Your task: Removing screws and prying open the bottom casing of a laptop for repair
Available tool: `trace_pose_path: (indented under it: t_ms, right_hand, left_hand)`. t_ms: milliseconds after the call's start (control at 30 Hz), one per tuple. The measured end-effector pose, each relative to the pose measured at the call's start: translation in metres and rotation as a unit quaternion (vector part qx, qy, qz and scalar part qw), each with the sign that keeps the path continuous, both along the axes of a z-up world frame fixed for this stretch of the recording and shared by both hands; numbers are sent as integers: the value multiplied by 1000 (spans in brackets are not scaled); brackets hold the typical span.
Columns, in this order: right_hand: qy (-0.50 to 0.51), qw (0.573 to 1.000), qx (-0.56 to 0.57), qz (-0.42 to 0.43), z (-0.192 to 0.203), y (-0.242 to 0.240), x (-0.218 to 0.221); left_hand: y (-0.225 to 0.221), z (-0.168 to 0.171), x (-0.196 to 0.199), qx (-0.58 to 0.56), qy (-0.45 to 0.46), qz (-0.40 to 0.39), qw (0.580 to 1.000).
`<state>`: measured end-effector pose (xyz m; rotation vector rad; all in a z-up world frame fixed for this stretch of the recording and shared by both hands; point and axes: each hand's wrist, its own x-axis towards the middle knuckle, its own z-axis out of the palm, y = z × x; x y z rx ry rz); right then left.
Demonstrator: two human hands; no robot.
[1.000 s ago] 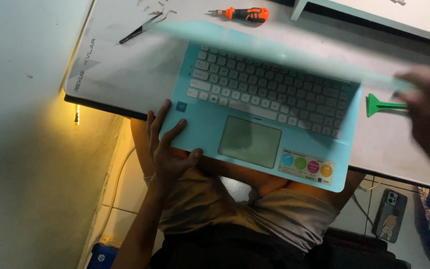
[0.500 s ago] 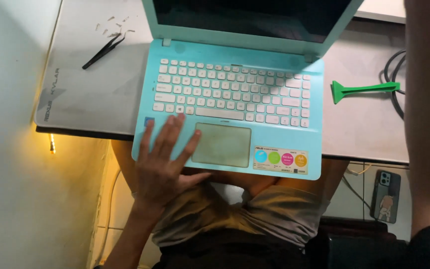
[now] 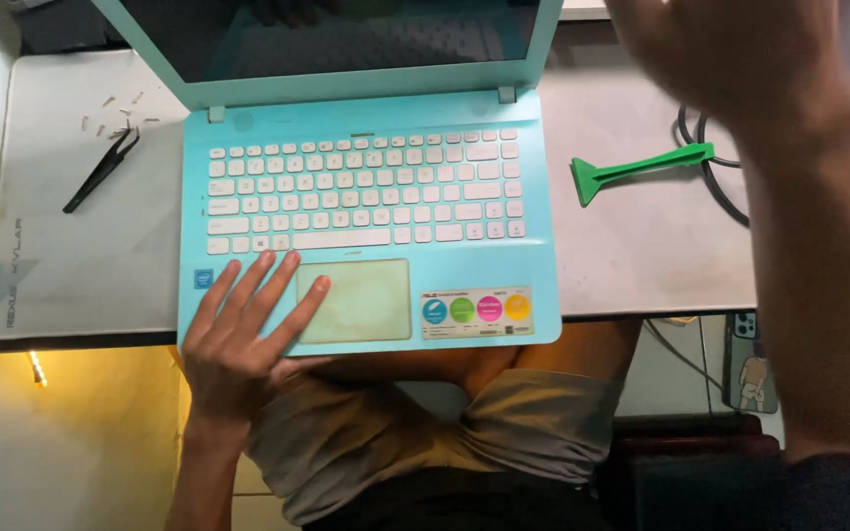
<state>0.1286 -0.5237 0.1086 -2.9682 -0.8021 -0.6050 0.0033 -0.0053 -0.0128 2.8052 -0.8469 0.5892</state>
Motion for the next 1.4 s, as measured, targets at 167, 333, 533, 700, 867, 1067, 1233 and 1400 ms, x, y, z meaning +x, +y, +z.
trace_pose_path:
  t_ms: [167,333,533,700,867,1067,1233,1400]
  right_hand:
    - [128,990,-10,-65,-74,21,-15]
    - [132,990,35,-43,-110,10,-16]
    - [199,972,118,-28,-105,9,61]
    - [121,985,117,37,-129,18,69]
    - [48,985,136,95,-145,10,68]
    - [76,980,157,100,-141,8,69]
    - [103,976,168,96,-134,9,67]
    - [144,961,210,105,-130,10,66]
  left_hand:
    - [-3,14,14,-48,74,-14,996]
    - [-72,54,74,-42,94,-57,993]
    - [-190,48,186,-23,40,-253,966]
    - [-206,13,236,93,-31,-262,960]
    - [-206,2,231,99,-1,-244,965]
    - [-216,8,230,101,-9,-226,969]
    - [-215,5,233,112,-45,-225,967]
    - [-217,3,234,74,-41,-248,965]
